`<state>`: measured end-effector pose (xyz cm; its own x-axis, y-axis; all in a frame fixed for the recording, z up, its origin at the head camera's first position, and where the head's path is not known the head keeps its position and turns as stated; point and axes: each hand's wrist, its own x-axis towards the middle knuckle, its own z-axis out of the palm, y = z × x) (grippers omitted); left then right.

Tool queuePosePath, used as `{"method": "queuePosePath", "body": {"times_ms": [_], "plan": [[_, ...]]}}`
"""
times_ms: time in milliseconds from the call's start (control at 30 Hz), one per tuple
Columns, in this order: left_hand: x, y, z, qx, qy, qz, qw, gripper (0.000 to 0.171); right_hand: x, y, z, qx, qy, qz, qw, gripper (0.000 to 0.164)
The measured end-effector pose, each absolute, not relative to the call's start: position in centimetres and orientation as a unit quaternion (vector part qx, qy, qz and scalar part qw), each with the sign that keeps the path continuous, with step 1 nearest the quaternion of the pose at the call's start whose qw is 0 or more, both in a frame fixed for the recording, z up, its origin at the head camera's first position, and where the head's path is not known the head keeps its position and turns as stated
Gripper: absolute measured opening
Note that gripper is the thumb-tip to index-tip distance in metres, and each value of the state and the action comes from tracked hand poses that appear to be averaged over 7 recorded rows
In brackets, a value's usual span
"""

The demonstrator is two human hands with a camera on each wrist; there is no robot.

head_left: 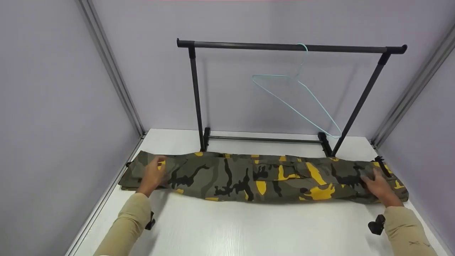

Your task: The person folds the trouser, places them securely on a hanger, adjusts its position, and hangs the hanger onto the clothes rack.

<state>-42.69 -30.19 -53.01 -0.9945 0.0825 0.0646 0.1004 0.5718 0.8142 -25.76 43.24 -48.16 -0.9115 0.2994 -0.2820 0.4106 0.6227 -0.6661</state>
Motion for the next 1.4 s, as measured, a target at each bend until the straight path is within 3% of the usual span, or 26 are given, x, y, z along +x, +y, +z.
{"method": "queuePosePath", "body": {"times_ms": [267,467,767,1100,1400], "plan": [[-39.1,-21.3,-55.6,-0.199,-0.9,-0.37,-0.113,0.049,-24.7,42.8,-50.3,0.173,0.914,-0.348,0.118,0.082],[-38.2,-19.5,-57.3,-0.213,-0.915,-0.298,-0.167,0.065,-24.5,41.9,-51.2,0.158,0.934,-0.302,0.111,0.083],[-37.6,-20.3,-60.2,-0.195,-0.923,-0.286,-0.167,0.071,-24.8,40.5,-53.1,0.146,0.938,-0.309,0.062,0.08],[-35.7,-22.6,-60.2,-0.159,-0.936,-0.278,-0.145,0.069,-26.3,37.9,-54.0,0.152,0.939,-0.3,0.072,0.082],[-34.5,-21.5,-60.5,-0.161,-0.937,-0.278,-0.138,0.068,-24.0,38.5,-54.3,0.164,0.936,-0.303,0.071,0.08]]}}
